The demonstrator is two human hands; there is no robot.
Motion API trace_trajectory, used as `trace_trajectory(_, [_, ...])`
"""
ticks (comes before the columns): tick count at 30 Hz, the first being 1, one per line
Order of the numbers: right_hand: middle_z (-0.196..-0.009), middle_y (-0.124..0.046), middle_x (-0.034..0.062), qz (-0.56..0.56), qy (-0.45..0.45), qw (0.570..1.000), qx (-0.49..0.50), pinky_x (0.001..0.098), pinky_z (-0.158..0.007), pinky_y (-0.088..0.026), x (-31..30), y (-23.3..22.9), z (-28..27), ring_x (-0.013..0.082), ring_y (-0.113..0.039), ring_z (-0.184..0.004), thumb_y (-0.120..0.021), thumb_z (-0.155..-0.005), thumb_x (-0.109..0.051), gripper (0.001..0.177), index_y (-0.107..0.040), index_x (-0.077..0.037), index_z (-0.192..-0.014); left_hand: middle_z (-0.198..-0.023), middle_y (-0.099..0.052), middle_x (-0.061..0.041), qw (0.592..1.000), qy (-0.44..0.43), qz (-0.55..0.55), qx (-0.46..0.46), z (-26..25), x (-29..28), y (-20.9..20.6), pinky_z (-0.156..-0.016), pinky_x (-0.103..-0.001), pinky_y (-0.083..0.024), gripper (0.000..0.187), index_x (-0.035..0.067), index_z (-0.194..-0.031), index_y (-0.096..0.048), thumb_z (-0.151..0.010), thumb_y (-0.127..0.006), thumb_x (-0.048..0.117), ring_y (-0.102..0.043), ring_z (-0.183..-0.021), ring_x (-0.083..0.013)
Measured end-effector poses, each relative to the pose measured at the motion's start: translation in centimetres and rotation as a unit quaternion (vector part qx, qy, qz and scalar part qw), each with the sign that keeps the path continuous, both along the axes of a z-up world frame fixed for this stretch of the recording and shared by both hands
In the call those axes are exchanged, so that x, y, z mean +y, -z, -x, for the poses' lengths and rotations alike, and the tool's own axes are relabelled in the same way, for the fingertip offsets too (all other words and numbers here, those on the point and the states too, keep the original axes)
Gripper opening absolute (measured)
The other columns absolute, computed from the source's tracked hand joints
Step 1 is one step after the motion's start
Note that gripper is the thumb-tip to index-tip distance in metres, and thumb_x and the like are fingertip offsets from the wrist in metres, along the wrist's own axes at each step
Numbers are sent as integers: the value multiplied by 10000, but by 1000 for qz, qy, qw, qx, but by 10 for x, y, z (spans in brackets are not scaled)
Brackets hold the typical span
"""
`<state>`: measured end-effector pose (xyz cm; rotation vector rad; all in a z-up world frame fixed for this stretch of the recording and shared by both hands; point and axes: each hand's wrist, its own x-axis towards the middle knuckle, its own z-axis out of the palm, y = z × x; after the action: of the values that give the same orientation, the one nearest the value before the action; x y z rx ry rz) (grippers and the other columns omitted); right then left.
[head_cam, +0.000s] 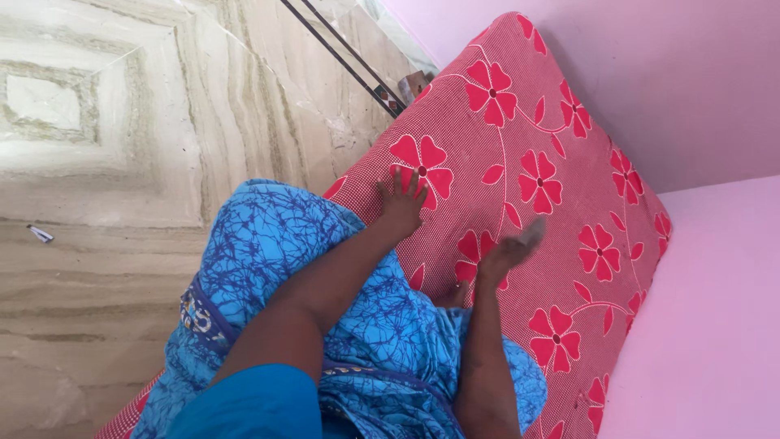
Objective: The person wipes a pink floral bedsheet with a grey cloth by hand, moving the cloth across different sections of the surface.
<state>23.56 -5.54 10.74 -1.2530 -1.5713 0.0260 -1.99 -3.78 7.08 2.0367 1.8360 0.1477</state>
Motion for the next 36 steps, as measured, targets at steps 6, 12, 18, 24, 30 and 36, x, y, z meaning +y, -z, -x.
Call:
trace_trajectory(6, [-1662, -18, 345, 388, -50, 846, -361, 723, -1148, -107, -23, 61, 92, 518, -8, -1542, -502, -1008, -548, 833, -172, -109, -1634, -1726, -69, -103, 993, 36, 103, 33, -13, 11, 52, -1121, -806, -57, 910, 210, -1629, -256, -891, -664, 553, -34, -1548, -513])
trace_trajectory(12, [-1639, -196, 319, 336, -52, 878, -337, 670, -1175, -214, -19, 59, 89, 499, -191, -1518, -511, -1021, -518, 699, -333, -148, -1587, -1726, -114, -76, 999, 9, 52, 13, -14, 18, 81, -1122, -830, -56, 753, 275, -1605, -324, -934, -642, 399, -58, -1554, -503])
trace_trajectory(18, [-1436, -597, 196, 270, -80, 924, -260, 519, -1045, -501, -24, 46, 60, 440, -588, -1294, -499, -983, -268, 427, -579, -163, -1389, -1727, -129, -76, 998, 60, 0, 25, 8, -8, 60, -1165, -758, -103, 1039, 271, -1636, -279, -765, -820, 438, -77, -1561, -468])
trace_trajectory(24, [-1186, -700, 169, 490, -135, 861, 17, 438, -867, -589, -22, 20, 38, 335, -696, -1063, -578, -1032, -282, 405, -574, -109, -1398, -1641, -223, -234, 989, 58, 16, -136, 23, -34, -15, -1105, -688, -189, 1144, 208, -1635, -255, -723, -892, 473, -166, -1486, -547])
trace_trajectory(30, [-1139, -686, 88, 456, -129, 828, 299, 371, -807, -612, -39, -65, 17, 224, -693, -1016, -611, -964, -307, 497, -495, -124, -1411, -1074, -711, -189, 821, 52, 73, -564, 25, -39, -64, -910, -438, -588, 526, 27, -1163, -618, -882, -825, 420, -713, -1028, -298])
trace_trajectory(36, [-1296, -676, 168, 360, -25, 932, -26, 447, -959, -586, -45, -27, -5, 316, -698, -1178, -642, -1010, -334, 471, -525, -152, -1428, -1376, -530, -259, 952, -53, -197, -228, 58, -34, -44, -1069, -553, -439, 706, 1, -1387, -509, -829, -801, 318, -495, -1287, -458])
